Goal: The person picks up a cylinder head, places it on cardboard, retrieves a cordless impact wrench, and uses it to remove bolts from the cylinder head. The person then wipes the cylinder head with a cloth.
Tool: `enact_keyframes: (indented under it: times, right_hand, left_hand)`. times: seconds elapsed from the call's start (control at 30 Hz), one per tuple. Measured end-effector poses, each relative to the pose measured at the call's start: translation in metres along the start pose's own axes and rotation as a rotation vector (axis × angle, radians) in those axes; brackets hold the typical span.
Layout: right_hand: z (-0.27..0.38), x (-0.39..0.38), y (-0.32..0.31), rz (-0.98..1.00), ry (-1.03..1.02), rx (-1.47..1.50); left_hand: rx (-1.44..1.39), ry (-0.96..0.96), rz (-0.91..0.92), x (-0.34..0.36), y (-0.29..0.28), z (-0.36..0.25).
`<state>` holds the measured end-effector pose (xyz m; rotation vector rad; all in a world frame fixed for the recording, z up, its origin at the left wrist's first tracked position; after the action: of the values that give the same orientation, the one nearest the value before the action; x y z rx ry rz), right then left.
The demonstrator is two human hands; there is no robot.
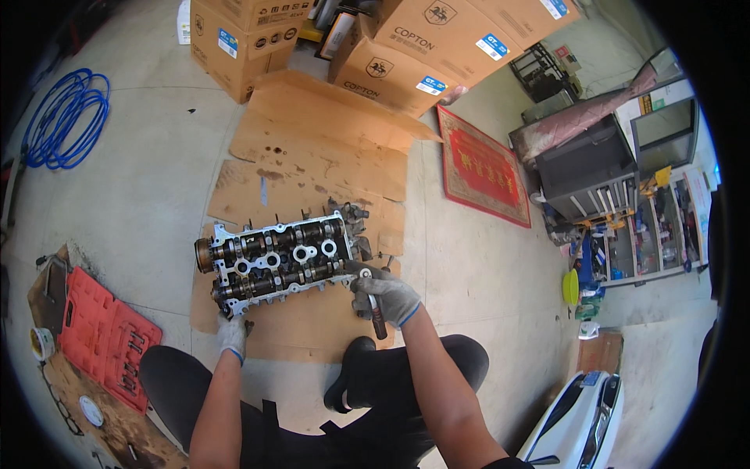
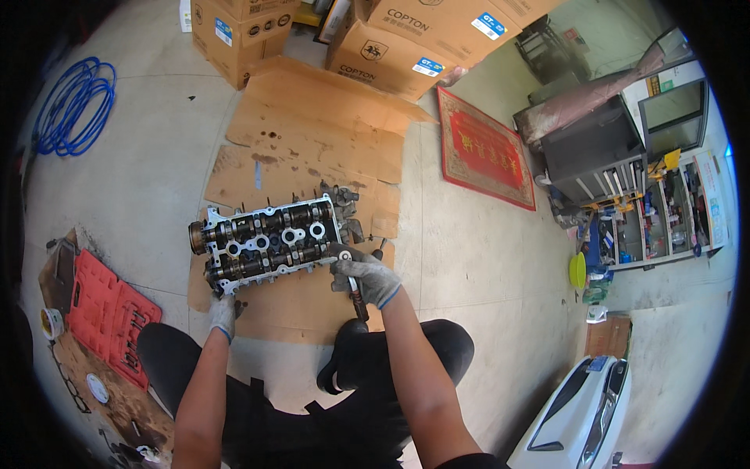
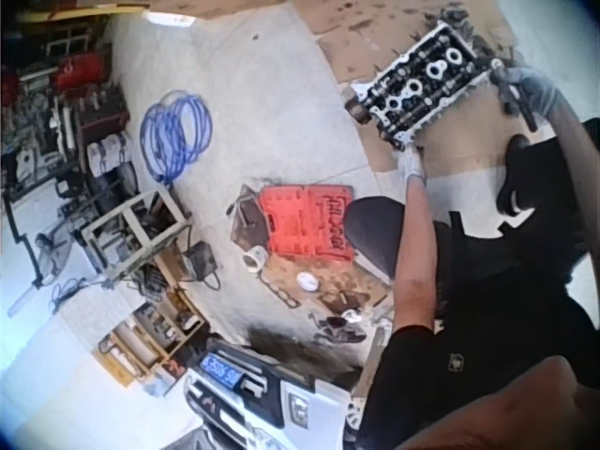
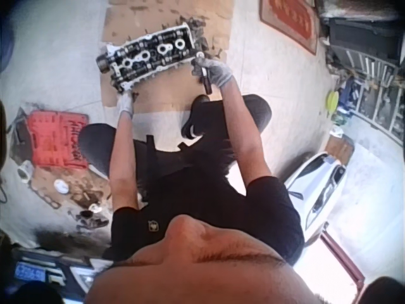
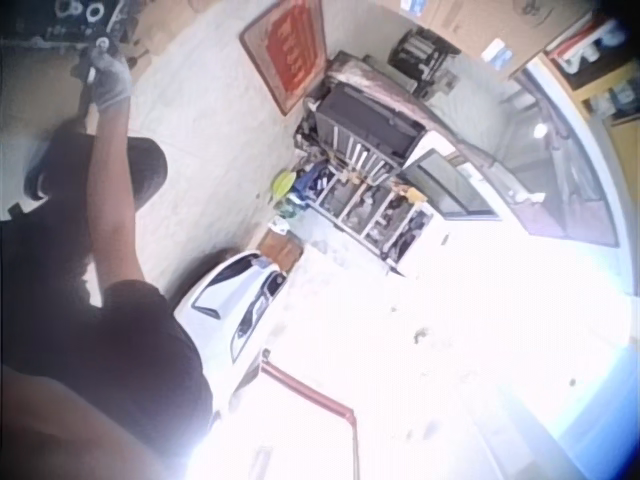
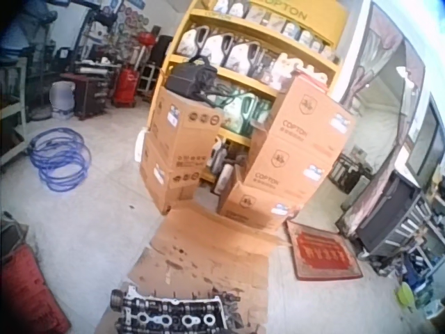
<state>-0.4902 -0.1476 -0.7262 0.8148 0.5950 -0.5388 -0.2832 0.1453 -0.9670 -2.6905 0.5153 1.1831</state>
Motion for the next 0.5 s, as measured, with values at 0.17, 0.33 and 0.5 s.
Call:
enact_keyframes:
  times: [0.17, 0.33, 0.5]
  right_hand:
    - [-0.020, 0.025, 0.016, -0.409, -0.210, 0.384]
    - [-0.013, 0.029, 0.036, -0.208, -0.044, 0.270]
    - [0.006, 0.028, 0.031, -0.229, 0.061, -0.785]
  left_hand:
    - [0.167, 0.044, -0.075, 0.005, -0.017, -0.007]
    - [1.017, 0.180, -0.228, -0.006, -0.008, -0.008]
    - [1.490, 0.224, 0.036, -0.004, 0.024, 0.001]
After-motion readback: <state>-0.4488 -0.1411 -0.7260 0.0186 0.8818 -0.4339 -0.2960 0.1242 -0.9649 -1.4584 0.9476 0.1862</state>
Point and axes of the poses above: each hand's wrist, its own x-axis towards the middle knuckle, its own y-axis out of the palm, z = x × y, the point moved 7 cm from there along x, towards the middle knuckle, and after that the axes turned 6 degrees about y, right-handed, at the moved point
